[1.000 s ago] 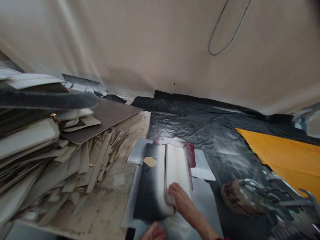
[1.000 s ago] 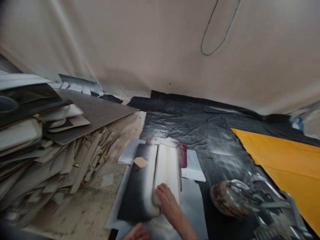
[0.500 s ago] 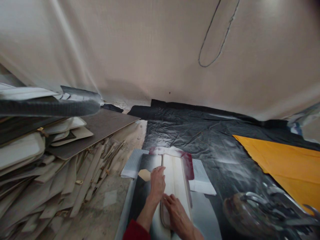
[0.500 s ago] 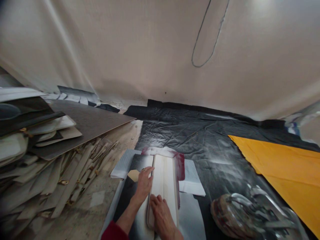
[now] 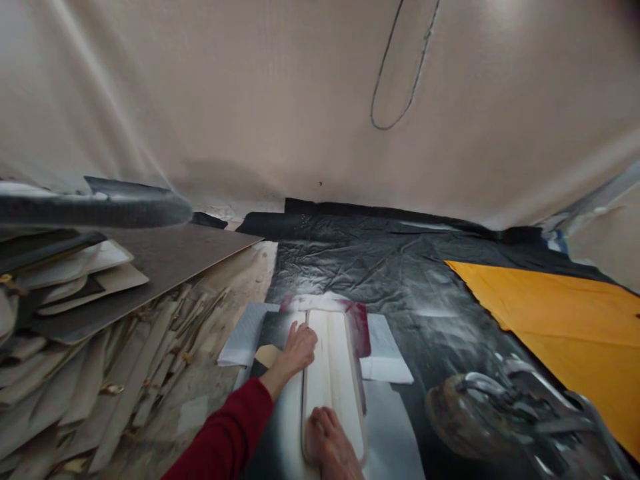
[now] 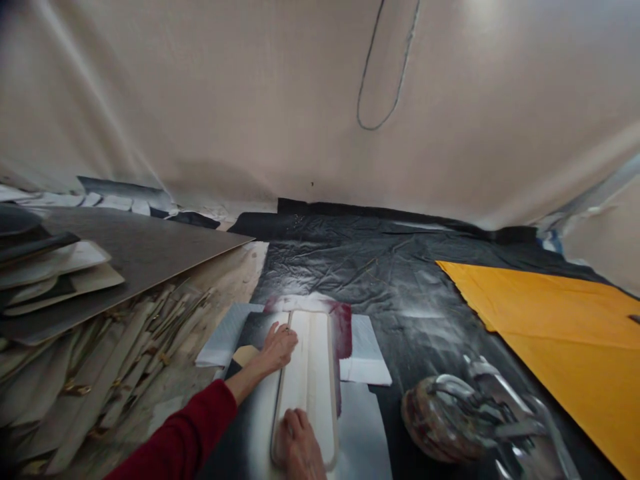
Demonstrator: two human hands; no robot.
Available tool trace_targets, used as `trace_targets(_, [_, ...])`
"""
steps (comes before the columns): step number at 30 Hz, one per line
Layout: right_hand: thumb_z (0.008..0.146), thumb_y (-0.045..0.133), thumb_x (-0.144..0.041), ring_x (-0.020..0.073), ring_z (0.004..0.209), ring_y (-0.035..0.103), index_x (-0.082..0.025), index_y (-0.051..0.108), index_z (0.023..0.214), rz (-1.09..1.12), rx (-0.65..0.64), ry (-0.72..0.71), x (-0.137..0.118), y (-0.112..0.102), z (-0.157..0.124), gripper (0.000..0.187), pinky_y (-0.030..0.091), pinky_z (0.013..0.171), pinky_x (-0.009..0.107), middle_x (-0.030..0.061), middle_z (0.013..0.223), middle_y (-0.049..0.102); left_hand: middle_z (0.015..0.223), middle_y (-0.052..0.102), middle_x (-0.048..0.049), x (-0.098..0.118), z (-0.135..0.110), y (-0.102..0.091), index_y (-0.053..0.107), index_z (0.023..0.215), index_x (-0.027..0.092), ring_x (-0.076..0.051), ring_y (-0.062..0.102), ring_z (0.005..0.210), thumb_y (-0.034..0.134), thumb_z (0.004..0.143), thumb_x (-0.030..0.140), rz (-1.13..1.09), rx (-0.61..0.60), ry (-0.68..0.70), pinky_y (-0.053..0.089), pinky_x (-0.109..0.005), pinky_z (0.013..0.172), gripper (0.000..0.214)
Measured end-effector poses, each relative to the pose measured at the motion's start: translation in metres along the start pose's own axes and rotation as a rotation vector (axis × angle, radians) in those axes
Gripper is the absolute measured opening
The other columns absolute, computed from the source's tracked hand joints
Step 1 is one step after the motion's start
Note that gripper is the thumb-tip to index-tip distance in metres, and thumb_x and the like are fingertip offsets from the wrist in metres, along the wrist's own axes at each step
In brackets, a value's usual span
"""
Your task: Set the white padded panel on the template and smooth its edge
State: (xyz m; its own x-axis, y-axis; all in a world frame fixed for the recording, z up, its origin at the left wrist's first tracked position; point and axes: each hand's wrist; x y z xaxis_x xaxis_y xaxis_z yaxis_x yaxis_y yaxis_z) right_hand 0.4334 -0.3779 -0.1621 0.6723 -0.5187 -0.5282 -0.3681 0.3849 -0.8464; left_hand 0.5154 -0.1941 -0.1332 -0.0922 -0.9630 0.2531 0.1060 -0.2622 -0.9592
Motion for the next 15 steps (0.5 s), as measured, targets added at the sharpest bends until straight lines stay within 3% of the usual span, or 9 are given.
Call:
trace_targets(3, [0.072,0.047,-0.001,0.0190,0.097,0.051,-0.017,0.060,0.095,0.089,0.065,-0.041,-0.003,-0.003,-0.010,0.031,0.045,0.087,0.028,0.0061,0.101,0.060,0.115,0.057,-0.0157,0.005,0.010,-0.011,0.054,0.104,0.008,-0.025,0.042,0.119,0.052,0.070,0.017,0.025,-0.069,0.025,0.016,-0.047,0.109,0.035])
trace_targets(6, [0.072,0.044,0.000,0.0212,0.094,0.053,-0.019,0.061,0.091,0.078,0.069,0.042,-0.010,-0.010,-0.023,0.033,0.045,0.086,0.034,0.0043,0.098,0.063,0.113,0.056,-0.0204,0.018,0.013,-0.023,0.056,0.098,0.004,-0.028,0.047,0.114,0.063,0.063,0.019,0.032,-0.117,0.068,0.018,-0.045,0.109,0.040])
trace_targets(9, [0.068,0.038,0.004,0.0204,0.101,0.051,-0.016,0.062,0.096,0.110,0.053,0.039,-0.014,-0.017,-0.037,0.042,0.042,0.090,0.032,0.0070,0.105,0.062,0.109,0.059,-0.0181,0.028,0.014,-0.030,0.059,0.091,0.007,-0.027,0.051,0.108,0.067,0.059,0.016,-0.006,-0.135,0.069,0.017,-0.045,0.108,0.034])
trace_targets(12, [0.069,0.034,0.003,0.0166,0.107,0.049,-0.015,0.060,0.099,0.154,0.048,0.053,-0.018,-0.029,-0.043,0.044,0.039,0.094,0.028,0.0071,0.113,0.059,0.101,0.063,-0.0135,0.031,0.013,-0.035,0.061,0.076,0.012,-0.025,0.054,0.103,0.062,0.067,0.017,-0.098,-0.130,0.002,0.017,-0.051,0.106,0.010])
trace_targets(15, [0.070,0.032,0.001,0.0205,0.104,0.048,-0.019,0.061,0.094,0.045,-0.030,0.061,-0.025,-0.039,-0.045,0.042,0.039,0.089,0.035,0.0044,0.108,0.061,0.117,0.055,-0.0115,0.031,-0.007,-0.049,0.061,0.089,0.016,-0.024,0.047,0.113,0.060,0.071,0.019,-0.240,-0.054,-0.080,0.023,-0.049,0.104,0.018])
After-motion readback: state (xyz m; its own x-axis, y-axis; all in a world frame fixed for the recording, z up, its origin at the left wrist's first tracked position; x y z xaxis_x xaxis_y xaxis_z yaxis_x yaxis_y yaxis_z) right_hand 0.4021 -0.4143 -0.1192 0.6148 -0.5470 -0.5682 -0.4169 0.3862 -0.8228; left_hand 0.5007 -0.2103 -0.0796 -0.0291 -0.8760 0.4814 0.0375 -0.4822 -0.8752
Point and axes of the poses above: each hand's wrist, its own z-axis towards the middle knuckle, its own y-axis out of the palm, x = y × z
